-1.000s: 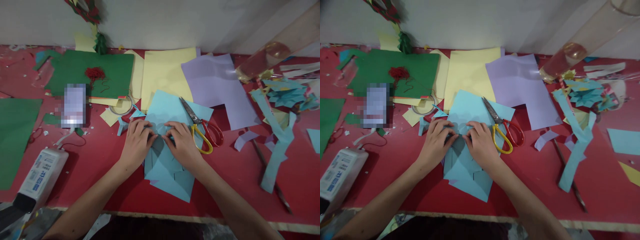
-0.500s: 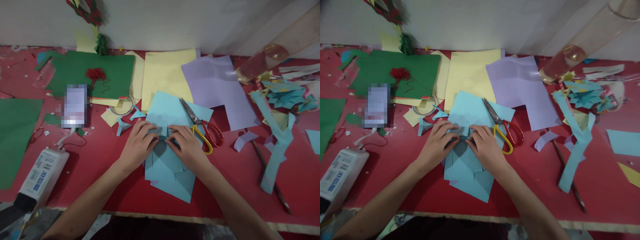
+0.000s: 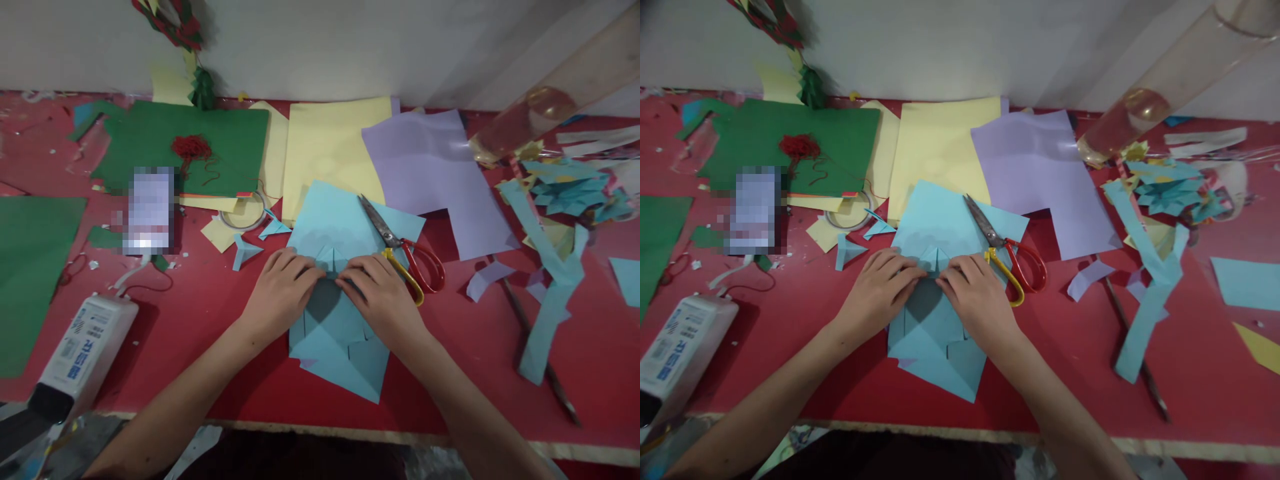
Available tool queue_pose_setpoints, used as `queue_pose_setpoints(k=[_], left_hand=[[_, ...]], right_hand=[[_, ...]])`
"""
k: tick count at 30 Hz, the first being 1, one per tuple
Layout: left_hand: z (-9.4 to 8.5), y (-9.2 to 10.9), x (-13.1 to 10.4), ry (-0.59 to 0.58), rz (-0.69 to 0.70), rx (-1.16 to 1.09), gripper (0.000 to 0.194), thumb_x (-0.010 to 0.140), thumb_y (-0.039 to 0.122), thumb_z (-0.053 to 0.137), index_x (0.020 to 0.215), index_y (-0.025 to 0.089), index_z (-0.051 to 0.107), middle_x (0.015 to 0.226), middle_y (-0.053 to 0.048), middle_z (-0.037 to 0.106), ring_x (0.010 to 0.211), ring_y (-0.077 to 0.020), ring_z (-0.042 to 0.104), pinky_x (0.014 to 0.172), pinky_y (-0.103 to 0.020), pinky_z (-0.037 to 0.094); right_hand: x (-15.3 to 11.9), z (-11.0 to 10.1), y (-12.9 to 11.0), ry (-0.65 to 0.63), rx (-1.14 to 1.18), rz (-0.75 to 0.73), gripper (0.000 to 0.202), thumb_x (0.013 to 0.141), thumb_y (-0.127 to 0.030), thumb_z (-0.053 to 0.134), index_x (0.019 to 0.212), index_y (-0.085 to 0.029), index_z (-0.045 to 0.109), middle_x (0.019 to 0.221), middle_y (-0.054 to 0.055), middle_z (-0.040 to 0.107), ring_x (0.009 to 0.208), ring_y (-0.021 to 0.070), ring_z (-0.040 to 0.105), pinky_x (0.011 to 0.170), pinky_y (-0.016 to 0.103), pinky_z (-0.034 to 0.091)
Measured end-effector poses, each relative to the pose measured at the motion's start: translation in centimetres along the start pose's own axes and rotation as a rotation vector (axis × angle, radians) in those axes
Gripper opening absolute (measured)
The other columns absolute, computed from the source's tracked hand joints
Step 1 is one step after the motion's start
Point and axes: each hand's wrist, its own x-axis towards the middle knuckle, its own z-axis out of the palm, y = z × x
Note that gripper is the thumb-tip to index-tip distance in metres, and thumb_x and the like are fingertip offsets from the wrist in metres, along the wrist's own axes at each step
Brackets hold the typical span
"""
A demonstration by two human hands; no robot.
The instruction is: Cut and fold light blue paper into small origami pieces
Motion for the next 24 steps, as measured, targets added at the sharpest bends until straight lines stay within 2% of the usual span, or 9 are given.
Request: queue_pose_setpoints(k=[3,7,12,16,24], left_hand=[[0.0,0.0,0.1,-0.020,0.013,0.033,0.022,0.097,0.015,0.048,0.108,0.022,0.066,0.098,-0.005,0.067,0.095,-0.0214,0.055,0.103,-0.046,0.042],[0.1,0.0,0.2,-0.030,0.044,0.053,0.024,0.097,0.015,0.049,0.109,0.024,0.068,0.095,-0.004,0.066,0.093,-0.0207,0.054,0.105,-0.046,0.041],[0.1,-0.2,0.3,-0.004,0.055,0.039,0.022,0.097,0.016,0.050,0.105,0.024,0.069,0.094,-0.003,0.068,0.092,-0.0199,0.056,0.105,-0.045,0.041],[0.1,-0.2,0.5,0.026,0.005,0.011,0.017,0.099,0.021,0.051,0.097,0.022,0.067,0.095,-0.001,0.070,0.091,-0.0185,0.058,0.105,-0.042,0.041],[-0.3,1.0,0.7,-0.010,-0.182,0.080,0.011,0.097,0.022,0.053,0.091,0.021,0.062,0.087,-0.002,0.069,0.088,-0.0214,0.060,0.103,-0.046,0.040]], right_hand=[[-0.2,0.0,-0.1,0.007,-0.052,-0.030,0.018,0.097,-0.022,0.052,0.090,-0.018,0.068,0.101,0.011,0.066,0.097,0.0248,0.057,0.084,0.040,0.049],[-0.5,0.0,0.2,-0.029,-0.093,-0.097,0.019,0.098,-0.018,0.050,0.095,-0.015,0.068,0.096,0.011,0.067,0.093,0.0244,0.058,0.083,0.040,0.049],[-0.7,0.0,0.6,0.009,-0.071,-0.128,0.018,0.098,-0.019,0.051,0.097,-0.015,0.068,0.093,0.009,0.070,0.091,0.0230,0.060,0.082,0.039,0.049],[-0.3,-0.1,0.5,0.018,0.012,-0.059,0.018,0.099,-0.021,0.049,0.093,-0.017,0.066,0.089,0.008,0.069,0.086,0.0213,0.059,0.079,0.037,0.049],[0.1,0.1,0.0,-0.017,0.021,0.118,0.015,0.098,-0.024,0.050,0.087,-0.019,0.060,0.085,0.007,0.065,0.084,0.0231,0.059,0.072,0.036,0.048]])
